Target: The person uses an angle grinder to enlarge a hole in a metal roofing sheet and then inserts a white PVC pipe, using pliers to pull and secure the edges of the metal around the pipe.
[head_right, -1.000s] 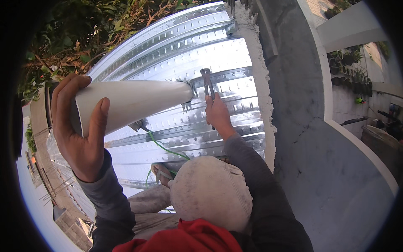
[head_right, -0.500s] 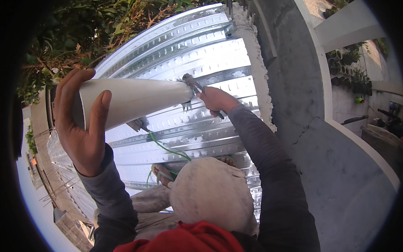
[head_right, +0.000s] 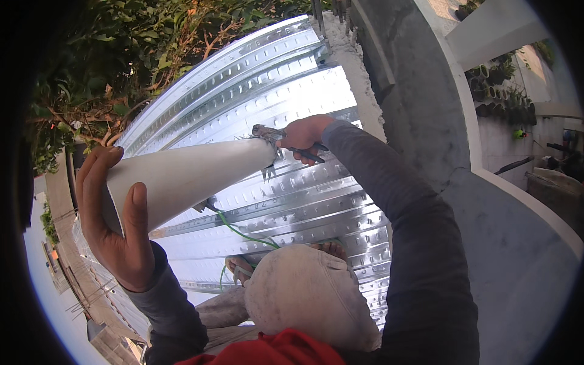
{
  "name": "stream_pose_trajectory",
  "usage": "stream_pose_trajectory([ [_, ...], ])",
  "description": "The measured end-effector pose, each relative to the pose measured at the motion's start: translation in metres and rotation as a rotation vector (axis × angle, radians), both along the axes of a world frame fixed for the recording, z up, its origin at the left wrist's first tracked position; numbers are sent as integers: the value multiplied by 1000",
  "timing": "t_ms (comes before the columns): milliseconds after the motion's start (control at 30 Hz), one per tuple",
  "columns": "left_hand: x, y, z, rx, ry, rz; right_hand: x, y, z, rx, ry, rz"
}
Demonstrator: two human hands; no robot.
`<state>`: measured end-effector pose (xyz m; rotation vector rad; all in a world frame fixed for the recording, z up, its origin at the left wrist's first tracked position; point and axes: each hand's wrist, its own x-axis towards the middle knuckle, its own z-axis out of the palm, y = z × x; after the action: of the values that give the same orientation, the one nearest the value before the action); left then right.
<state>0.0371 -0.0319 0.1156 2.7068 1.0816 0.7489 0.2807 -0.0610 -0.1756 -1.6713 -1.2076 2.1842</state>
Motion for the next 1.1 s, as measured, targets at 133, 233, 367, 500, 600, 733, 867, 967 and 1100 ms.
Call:
stream_pose_trajectory([
  [133,-5,-1,6,-50,13,33,30,25,8,68,-82,61],
  [233,-4,7,-2,8,78,-5,11,27,10,-46,-46,134],
  [367,-16,4,3,-7,112,-10,-8,-2,1,34,-14,-161],
  [500,-16,7,7,11,135,-79,-108,-102,-15,73,145,-1118],
  [600,-12,13,-7,27,56,-155,-157,-127,-34,-61,179,-1268],
  [733,-22,11,-9,100,-42,-187,-161,-119,-27,-104,517,-1168],
  [867,-25,16,-11,100,-50,-214,-184,-130,-15,-140,337,-1451],
  [967,-22,12,-10,265,14,-193,-188,-126,-37,-165,433,-1244],
  [1100,-19,-5,-3,364,-78,-224,-170,-157,-38,-104,396,-993],
])
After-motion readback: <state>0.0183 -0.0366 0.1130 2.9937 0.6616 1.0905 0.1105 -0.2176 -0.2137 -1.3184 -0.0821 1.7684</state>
